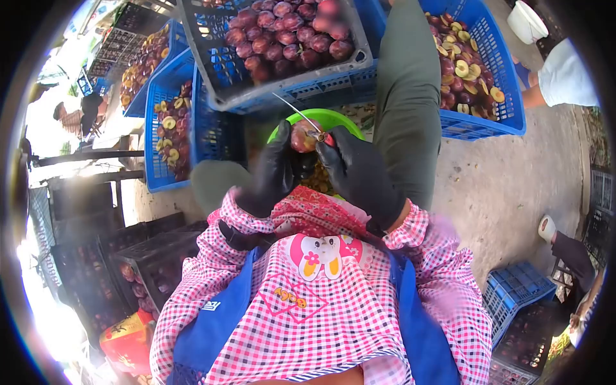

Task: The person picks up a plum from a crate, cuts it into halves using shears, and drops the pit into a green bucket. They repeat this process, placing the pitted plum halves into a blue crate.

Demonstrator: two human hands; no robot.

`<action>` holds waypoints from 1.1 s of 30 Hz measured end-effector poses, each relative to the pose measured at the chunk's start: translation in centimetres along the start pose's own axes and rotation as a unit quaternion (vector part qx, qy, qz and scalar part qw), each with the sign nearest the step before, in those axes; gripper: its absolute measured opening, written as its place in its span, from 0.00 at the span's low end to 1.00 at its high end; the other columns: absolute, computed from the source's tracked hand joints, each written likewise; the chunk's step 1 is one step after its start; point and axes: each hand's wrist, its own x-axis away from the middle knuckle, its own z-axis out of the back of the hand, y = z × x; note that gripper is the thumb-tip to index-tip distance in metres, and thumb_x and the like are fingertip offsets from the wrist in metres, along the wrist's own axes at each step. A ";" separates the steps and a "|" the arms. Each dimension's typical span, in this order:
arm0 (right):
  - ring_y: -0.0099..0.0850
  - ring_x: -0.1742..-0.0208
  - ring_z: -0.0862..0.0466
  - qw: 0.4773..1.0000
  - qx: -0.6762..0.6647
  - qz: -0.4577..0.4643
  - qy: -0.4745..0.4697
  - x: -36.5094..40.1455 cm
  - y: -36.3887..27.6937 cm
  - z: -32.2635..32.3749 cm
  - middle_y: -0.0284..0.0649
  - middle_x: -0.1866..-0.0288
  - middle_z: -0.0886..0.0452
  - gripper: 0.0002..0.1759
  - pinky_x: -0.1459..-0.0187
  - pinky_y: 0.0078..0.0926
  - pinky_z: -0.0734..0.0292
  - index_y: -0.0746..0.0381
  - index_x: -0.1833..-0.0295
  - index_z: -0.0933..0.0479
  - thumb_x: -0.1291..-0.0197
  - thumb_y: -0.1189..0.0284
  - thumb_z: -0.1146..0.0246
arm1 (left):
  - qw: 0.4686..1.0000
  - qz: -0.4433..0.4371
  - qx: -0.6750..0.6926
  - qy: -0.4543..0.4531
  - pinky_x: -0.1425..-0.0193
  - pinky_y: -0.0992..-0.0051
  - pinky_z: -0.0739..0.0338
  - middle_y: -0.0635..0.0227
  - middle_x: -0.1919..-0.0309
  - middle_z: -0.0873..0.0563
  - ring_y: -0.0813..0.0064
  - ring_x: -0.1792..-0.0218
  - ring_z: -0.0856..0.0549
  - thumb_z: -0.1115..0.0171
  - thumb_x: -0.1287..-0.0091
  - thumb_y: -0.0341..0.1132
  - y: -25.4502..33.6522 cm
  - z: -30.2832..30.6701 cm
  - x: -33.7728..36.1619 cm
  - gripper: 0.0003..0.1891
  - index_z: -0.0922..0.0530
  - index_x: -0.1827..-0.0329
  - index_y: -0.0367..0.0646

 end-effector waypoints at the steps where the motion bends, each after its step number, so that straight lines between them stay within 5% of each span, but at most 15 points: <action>1: 0.51 0.74 0.22 1.000 -0.001 -0.001 -0.003 0.0 0.1 -0.1 0.50 0.75 0.24 0.09 0.73 0.42 0.31 0.63 0.59 0.28 0.31 0.68 0.43 | 1.000 0.000 -0.003 0.026 0.61 0.79 0.28 0.69 0.56 0.18 0.79 0.63 0.20 0.58 0.22 0.52 0.0 -0.5 0.2 0.23 0.26 0.43 0.43; 6: 0.54 0.74 0.22 0.997 0.076 0.020 -0.016 0.2 1.1 -0.7 0.52 0.75 0.23 0.12 0.74 0.47 0.30 0.64 0.58 0.28 0.33 0.65 0.41 | 0.997 -0.022 -0.047 0.063 0.62 0.79 0.29 0.72 0.59 0.20 0.80 0.65 0.22 0.58 0.21 0.52 -1.2 -0.2 0.0 0.21 0.25 0.45 0.45; 9: 0.53 0.75 0.22 0.997 0.076 0.028 -0.018 0.7 2.4 -1.2 0.52 0.76 0.23 0.13 0.74 0.47 0.30 0.65 0.57 0.28 0.33 0.64 0.41 | 0.982 -0.095 -0.164 -0.002 0.60 0.78 0.28 0.72 0.59 0.21 0.81 0.64 0.22 0.58 0.21 0.52 -1.5 0.9 -0.4 0.22 0.26 0.45 0.43; 11: 0.52 0.75 0.21 0.995 0.091 0.022 -0.030 0.8 2.7 -1.4 0.53 0.76 0.23 0.14 0.74 0.46 0.30 0.66 0.57 0.28 0.32 0.64 0.42 | 0.924 -0.162 -0.345 0.005 0.55 0.78 0.28 0.73 0.60 0.22 0.83 0.61 0.23 0.59 0.22 0.53 -0.8 0.5 -0.8 0.24 0.27 0.45 0.41; 13: 0.51 0.75 0.21 0.993 0.106 0.019 -0.039 0.2 2.8 -1.3 0.54 0.75 0.23 0.14 0.74 0.45 0.30 0.66 0.56 0.28 0.31 0.64 0.43 | 0.934 -0.093 -0.345 0.024 0.48 0.76 0.29 0.69 0.56 0.22 0.79 0.57 0.23 0.57 0.22 0.52 0.7 -0.4 -0.1 0.23 0.27 0.46 0.38; 15: 0.50 0.74 0.21 0.979 -0.094 -0.118 -0.138 -0.3 2.8 -0.8 0.55 0.72 0.22 0.15 0.74 0.43 0.30 0.66 0.56 0.28 0.30 0.63 0.45 | 0.939 -0.021 -0.340 0.049 0.42 0.74 0.30 0.65 0.53 0.22 0.75 0.54 0.23 0.54 0.22 0.50 0.3 -0.3 0.1 0.23 0.28 0.47 0.36; 16: 0.50 0.74 0.21 0.979 -0.097 -0.116 -0.137 -0.1 3.4 -0.5 0.55 0.72 0.22 0.15 0.74 0.43 0.30 0.66 0.56 0.28 0.30 0.63 0.45 | 0.942 -0.094 -0.321 0.042 0.43 0.74 0.29 0.66 0.53 0.22 0.76 0.55 0.24 0.53 0.23 0.51 -0.5 0.6 -0.5 0.23 0.29 0.44 0.36; 17: 0.49 0.74 0.21 0.895 -0.344 -0.210 -0.193 0.2 4.4 0.1 0.56 0.71 0.22 0.15 0.74 0.42 0.30 0.65 0.56 0.28 0.29 0.62 0.46 | 0.938 -0.168 -0.301 0.033 0.45 0.73 0.28 0.66 0.54 0.22 0.76 0.56 0.24 0.51 0.24 0.51 -0.6 1.3 -1.2 0.25 0.29 0.41 0.36; 18: 0.49 0.73 0.21 0.736 -0.562 -0.292 -0.238 0.7 5.1 0.4 0.56 0.69 0.21 0.15 0.73 0.41 0.30 0.64 0.56 0.28 0.29 0.62 0.46 | 0.938 -0.127 -0.324 0.003 0.45 0.72 0.27 0.66 0.51 0.22 0.76 0.55 0.23 0.49 0.26 0.53 0.4 2.6 -1.4 0.28 0.32 0.36 0.37; 19: 0.49 0.73 0.21 0.733 -0.561 -0.298 -0.244 0.7 4.5 0.4 0.56 0.69 0.21 0.15 0.73 0.41 0.30 0.64 0.56 0.28 0.29 0.62 0.46 | 0.954 -0.115 -0.275 0.039 0.45 0.71 0.27 0.65 0.49 0.23 0.75 0.54 0.23 0.48 0.27 0.54 0.5 2.7 -1.7 0.30 0.32 0.35 0.37; 21: 0.48 0.74 0.20 0.944 -0.254 -0.163 -0.133 -0.1 3.1 0.0 0.53 0.72 0.22 0.14 0.74 0.43 0.30 0.63 0.56 0.27 0.30 0.62 0.44 | 0.928 -0.169 -0.327 0.054 0.48 0.72 0.27 0.67 0.51 0.22 0.76 0.55 0.23 0.47 0.27 0.55 0.7 2.6 -2.0 0.30 0.32 0.34 0.37; 22: 0.48 0.74 0.20 0.944 -0.254 -0.163 -0.133 -0.2 2.8 -0.3 0.53 0.72 0.22 0.14 0.74 0.43 0.30 0.63 0.56 0.27 0.30 0.62 0.44 | 0.928 -0.170 -0.326 0.054 0.48 0.72 0.27 0.67 0.51 0.22 0.76 0.55 0.23 0.47 0.27 0.55 0.8 2.6 -2.0 0.30 0.32 0.34 0.37; 23: 0.48 0.74 0.20 0.983 -0.109 -0.108 -0.098 -0.1 2.4 -0.7 0.52 0.74 0.22 0.13 0.74 0.43 0.30 0.63 0.56 0.27 0.31 0.62 0.43 | 0.925 -0.165 -0.338 0.050 0.50 0.73 0.27 0.68 0.52 0.21 0.77 0.56 0.24 0.47 0.27 0.55 0.8 2.6 -1.8 0.30 0.32 0.35 0.37; 24: 0.48 0.75 0.20 0.996 0.039 -0.049 -0.061 0.0 2.3 -0.9 0.50 0.76 0.23 0.13 0.74 0.44 0.29 0.63 0.56 0.27 0.31 0.63 0.42 | 0.921 -0.161 -0.351 0.045 0.52 0.74 0.28 0.69 0.52 0.21 0.78 0.58 0.24 0.47 0.27 0.55 0.9 2.6 -1.6 0.30 0.31 0.35 0.37; 33: 0.51 0.74 0.20 0.994 0.082 -0.041 -0.058 0.5 2.3 -2.2 0.51 0.76 0.22 0.13 0.73 0.47 0.28 0.63 0.58 0.29 0.32 0.62 0.43 | 0.910 -0.182 -0.363 0.088 0.59 0.81 0.31 0.73 0.57 0.21 0.85 0.62 0.26 0.50 0.25 0.52 0.5 2.2 -1.5 0.25 0.27 0.38 0.39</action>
